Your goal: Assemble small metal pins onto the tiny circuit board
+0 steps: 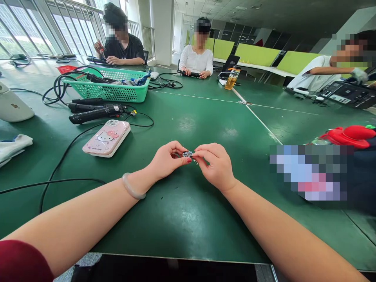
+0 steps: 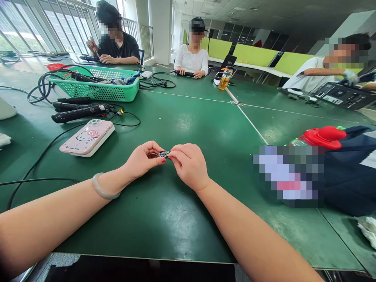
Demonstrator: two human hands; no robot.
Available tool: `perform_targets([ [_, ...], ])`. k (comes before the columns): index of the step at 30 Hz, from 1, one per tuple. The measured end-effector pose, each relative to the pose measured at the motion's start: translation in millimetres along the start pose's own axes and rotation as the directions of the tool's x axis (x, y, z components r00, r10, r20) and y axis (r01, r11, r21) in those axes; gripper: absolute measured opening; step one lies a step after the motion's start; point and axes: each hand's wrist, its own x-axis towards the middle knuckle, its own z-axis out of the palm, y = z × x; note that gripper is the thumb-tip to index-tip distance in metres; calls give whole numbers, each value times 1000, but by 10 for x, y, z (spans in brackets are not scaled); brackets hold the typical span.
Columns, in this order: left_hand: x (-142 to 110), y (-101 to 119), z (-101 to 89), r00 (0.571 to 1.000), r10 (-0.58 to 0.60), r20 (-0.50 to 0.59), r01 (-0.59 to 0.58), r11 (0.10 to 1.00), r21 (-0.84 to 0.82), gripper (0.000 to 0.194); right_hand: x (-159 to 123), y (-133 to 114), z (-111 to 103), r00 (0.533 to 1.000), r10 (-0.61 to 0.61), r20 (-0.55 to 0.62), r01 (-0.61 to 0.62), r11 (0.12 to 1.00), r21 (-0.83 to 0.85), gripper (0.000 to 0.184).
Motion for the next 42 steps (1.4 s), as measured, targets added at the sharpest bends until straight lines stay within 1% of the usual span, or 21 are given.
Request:
perform_targets([
  [4,-3,13,4,1000,-10,13,11,998,-54,36,-1,-3,5,1000,8,-22,-7,999,46,13],
  [11,8,7,-4,996,-69,56,73,995,-74,39,-14,-8,4,999,50,3,-50,996,75,14],
  [17,20,-25,-24,993,-72,88,82,991,-106,38,-9,-10,-1,999,46,14,-47,998,44,18],
  [21,25,-38,-28,993,-67,97,77,991,-111,36,-3,-17,-8,999,32,1,-32,998,59,17],
  [25,32,-46,-26,993,-56,101,66,993,-99,35,-12,-11,-2,998,62,31,-64,995,75,17],
  [28,31,-46,-29,992,-64,111,77,991,-111,37,-23,1,0,998,58,34,-61,995,81,16],
  [32,22,-34,-30,990,-85,116,102,983,-155,38,-30,19,-5,999,34,34,-36,997,67,19],
  [35,19,-25,-22,986,-105,126,131,967,-220,37,-32,30,-1,999,21,38,-22,999,46,21],
  [38,17,-16,-9,988,-105,116,133,954,-270,36,-32,35,4,999,13,47,-16,998,67,25],
  [40,16,-10,-2,988,-112,102,137,951,-277,37,-29,43,-3,998,39,53,-44,995,91,28],
  [42,16,-3,1,988,-128,92,148,951,-272,38,-26,67,-19,990,117,79,-125,988,93,32],
])
